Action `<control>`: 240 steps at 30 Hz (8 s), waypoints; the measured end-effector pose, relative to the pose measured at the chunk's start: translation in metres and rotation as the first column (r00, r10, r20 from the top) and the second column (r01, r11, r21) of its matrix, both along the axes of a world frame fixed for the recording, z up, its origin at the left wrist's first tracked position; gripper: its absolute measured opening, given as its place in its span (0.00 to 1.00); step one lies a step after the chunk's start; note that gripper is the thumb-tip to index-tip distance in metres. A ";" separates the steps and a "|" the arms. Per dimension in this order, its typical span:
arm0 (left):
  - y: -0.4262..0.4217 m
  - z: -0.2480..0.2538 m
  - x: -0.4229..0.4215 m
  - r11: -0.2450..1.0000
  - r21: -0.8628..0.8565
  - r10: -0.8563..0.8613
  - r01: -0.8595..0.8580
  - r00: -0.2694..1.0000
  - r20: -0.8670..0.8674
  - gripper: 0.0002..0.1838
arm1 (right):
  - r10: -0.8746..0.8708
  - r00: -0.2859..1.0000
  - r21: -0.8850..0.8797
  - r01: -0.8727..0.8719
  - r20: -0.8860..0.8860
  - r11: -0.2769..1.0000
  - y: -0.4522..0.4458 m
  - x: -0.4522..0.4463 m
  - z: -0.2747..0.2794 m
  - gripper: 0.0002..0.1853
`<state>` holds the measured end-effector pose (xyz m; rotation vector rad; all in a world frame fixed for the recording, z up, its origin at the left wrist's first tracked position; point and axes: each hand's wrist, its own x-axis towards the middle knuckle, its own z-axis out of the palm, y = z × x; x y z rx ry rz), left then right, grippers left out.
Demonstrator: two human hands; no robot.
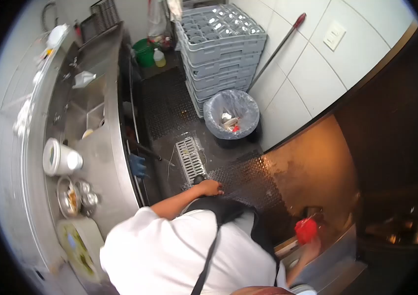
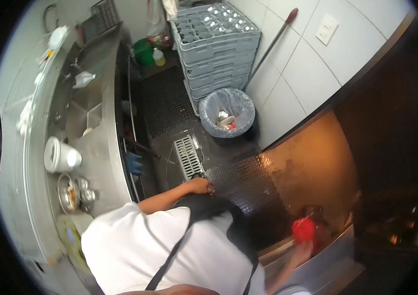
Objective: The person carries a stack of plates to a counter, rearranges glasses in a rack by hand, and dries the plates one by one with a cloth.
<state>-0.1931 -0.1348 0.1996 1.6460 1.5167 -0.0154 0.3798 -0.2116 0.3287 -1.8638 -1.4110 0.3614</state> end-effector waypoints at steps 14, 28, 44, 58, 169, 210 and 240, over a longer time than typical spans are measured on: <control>0.083 0.176 -0.292 0.686 0.561 0.540 -0.464 0.841 0.037 0.16 | 0.629 0.624 0.003 -0.709 -0.463 0.706 0.452 -0.661 -0.004 0.19; 0.600 0.228 -0.455 0.506 0.859 0.150 -0.078 0.989 0.002 0.29 | 0.110 0.988 0.372 -0.141 0.104 0.917 0.679 -0.834 0.058 0.16; 0.708 0.207 -0.511 0.589 0.797 -0.282 0.133 0.958 0.049 0.30 | -0.143 0.923 0.124 0.105 0.358 0.987 0.683 -0.882 0.098 0.21; 0.774 0.200 -0.567 0.608 0.789 -0.336 0.094 0.930 0.148 0.21 | -0.320 0.824 0.138 0.289 0.467 0.947 0.690 -0.911 0.103 0.15; 0.757 0.487 -0.787 0.565 0.696 -0.728 -0.442 0.129 0.673 0.17 | -0.349 0.935 0.647 0.226 0.067 0.728 0.657 -1.227 0.325 0.21; 0.725 0.388 -0.772 0.883 0.202 -0.272 0.423 0.112 0.956 0.18 | -0.626 0.766 0.082 0.640 -0.148 0.764 0.585 -1.407 0.190 0.14; 0.883 0.254 -0.813 -0.647 0.435 -0.753 0.626 -0.613 -0.239 0.23 | -0.449 0.706 0.321 0.673 -0.548 0.666 0.586 -1.418 0.184 0.10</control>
